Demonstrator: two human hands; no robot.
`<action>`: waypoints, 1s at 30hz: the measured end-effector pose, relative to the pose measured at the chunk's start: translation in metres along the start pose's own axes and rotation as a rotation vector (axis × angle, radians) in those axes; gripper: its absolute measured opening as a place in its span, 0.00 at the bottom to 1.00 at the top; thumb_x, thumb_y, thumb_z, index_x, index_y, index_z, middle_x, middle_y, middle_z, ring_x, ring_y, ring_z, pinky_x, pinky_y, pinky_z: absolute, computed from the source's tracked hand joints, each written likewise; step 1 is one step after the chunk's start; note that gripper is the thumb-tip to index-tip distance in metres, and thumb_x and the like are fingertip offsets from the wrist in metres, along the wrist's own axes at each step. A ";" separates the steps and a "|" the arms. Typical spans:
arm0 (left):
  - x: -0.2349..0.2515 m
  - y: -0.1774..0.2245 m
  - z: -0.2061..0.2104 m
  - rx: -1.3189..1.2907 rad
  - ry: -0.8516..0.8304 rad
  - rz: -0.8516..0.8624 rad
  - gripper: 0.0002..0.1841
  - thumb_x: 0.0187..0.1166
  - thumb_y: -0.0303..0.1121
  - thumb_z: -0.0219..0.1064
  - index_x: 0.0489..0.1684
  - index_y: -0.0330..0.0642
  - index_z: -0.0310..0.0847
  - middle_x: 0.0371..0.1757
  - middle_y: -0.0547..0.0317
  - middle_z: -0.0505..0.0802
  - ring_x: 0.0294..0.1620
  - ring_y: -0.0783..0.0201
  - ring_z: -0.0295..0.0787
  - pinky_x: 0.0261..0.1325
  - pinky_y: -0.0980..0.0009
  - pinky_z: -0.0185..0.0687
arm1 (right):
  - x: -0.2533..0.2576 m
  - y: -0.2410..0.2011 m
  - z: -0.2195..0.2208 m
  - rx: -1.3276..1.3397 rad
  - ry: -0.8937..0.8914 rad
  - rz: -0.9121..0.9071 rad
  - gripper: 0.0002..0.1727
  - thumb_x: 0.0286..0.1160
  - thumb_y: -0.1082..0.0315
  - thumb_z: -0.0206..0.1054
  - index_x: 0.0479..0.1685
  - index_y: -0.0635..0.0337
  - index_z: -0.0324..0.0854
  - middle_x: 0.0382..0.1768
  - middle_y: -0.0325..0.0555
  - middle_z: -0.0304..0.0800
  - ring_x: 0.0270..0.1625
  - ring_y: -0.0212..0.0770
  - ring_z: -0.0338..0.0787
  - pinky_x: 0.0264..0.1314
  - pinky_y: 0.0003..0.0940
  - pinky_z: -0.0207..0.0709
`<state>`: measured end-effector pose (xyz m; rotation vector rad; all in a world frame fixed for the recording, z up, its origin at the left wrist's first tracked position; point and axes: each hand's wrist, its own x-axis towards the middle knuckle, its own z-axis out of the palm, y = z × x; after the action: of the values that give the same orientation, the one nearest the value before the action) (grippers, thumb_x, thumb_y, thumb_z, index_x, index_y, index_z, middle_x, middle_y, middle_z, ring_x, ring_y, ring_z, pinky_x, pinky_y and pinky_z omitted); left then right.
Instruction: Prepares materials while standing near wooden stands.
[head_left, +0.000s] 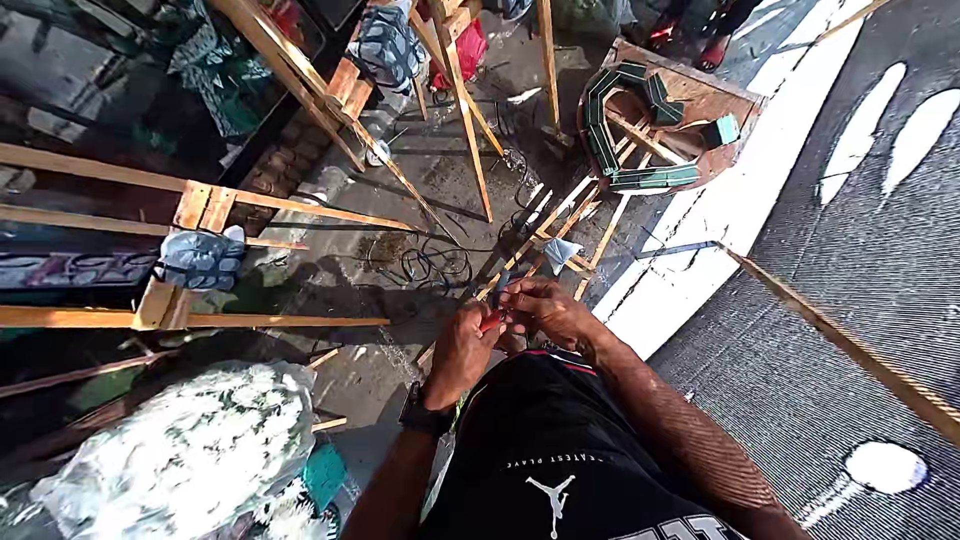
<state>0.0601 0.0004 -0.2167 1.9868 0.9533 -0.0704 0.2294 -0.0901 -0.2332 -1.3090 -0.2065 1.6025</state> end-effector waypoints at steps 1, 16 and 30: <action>-0.001 -0.003 -0.001 0.041 0.008 0.029 0.13 0.76 0.37 0.72 0.41 0.33 0.89 0.48 0.45 0.91 0.49 0.52 0.89 0.57 0.51 0.85 | 0.002 0.003 0.004 0.016 0.008 -0.009 0.08 0.85 0.70 0.64 0.50 0.65 0.84 0.38 0.44 0.92 0.35 0.34 0.90 0.39 0.30 0.87; 0.000 -0.025 -0.004 -0.573 0.085 0.072 0.12 0.78 0.38 0.70 0.47 0.39 0.84 0.33 0.63 0.89 0.25 0.72 0.81 0.27 0.75 0.77 | 0.011 0.021 0.021 0.291 0.115 -0.286 0.17 0.75 0.79 0.67 0.62 0.67 0.76 0.41 0.53 0.91 0.41 0.43 0.92 0.51 0.42 0.89; -0.002 -0.018 -0.001 -0.935 -0.009 0.108 0.07 0.82 0.27 0.65 0.44 0.31 0.86 0.36 0.54 0.95 0.28 0.68 0.89 0.28 0.75 0.85 | -0.001 0.024 0.021 0.277 -0.039 -0.335 0.03 0.81 0.74 0.65 0.48 0.60 0.81 0.35 0.44 0.89 0.35 0.36 0.88 0.44 0.34 0.87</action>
<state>0.0469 0.0056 -0.2281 1.1572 0.6793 0.3651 0.1985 -0.0928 -0.2402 -0.9739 -0.2077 1.3186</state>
